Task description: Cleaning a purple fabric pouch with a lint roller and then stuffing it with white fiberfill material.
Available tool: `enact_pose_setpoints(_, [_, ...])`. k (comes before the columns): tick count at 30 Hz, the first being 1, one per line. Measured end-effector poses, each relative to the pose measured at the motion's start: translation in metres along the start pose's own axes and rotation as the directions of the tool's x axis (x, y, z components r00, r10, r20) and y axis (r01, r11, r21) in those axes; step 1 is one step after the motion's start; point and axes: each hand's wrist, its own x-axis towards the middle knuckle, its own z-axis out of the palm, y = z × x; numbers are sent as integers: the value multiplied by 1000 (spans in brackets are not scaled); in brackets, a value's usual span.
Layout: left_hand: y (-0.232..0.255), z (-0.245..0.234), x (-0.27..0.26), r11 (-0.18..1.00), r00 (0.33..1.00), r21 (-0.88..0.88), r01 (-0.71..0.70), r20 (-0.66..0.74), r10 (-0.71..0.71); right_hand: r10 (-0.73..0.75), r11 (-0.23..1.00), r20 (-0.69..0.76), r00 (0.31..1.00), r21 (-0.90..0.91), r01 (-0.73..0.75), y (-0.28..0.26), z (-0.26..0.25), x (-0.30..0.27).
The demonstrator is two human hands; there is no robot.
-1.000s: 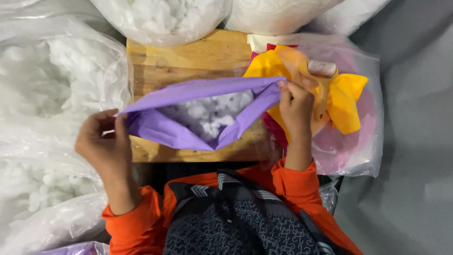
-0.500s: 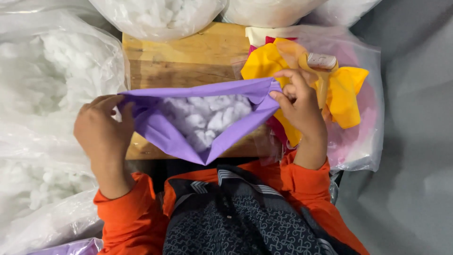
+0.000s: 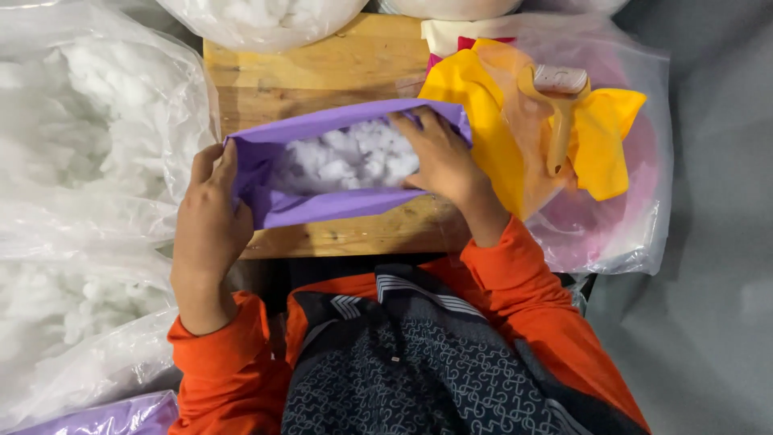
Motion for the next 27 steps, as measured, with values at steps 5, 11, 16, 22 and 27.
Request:
enact_pose_setpoints(5, [2,9,-9,996,999,80,-28,36,25,93,995,83,992,-46,-89,-27,-46,-17])
enact_pose_setpoints(11, [45,23,-5,956,964,197,-220,-109,244,-265,963,80,961,-35,268,-20,17,-7])
enact_pose_setpoints(16, [20,143,30,920,942,243,-307,217,257,-352,903,92,931,-226,364,-19,77,24])
enact_pose_setpoints(22, [13,123,44,874,956,420,-244,255,144,-22,992,82,996,-119,32,-6,40,26])
enact_pose_setpoints(27, [21,89,28,932,946,169,-320,112,305,-380,919,-164,910,39,391,-39,9,-11])
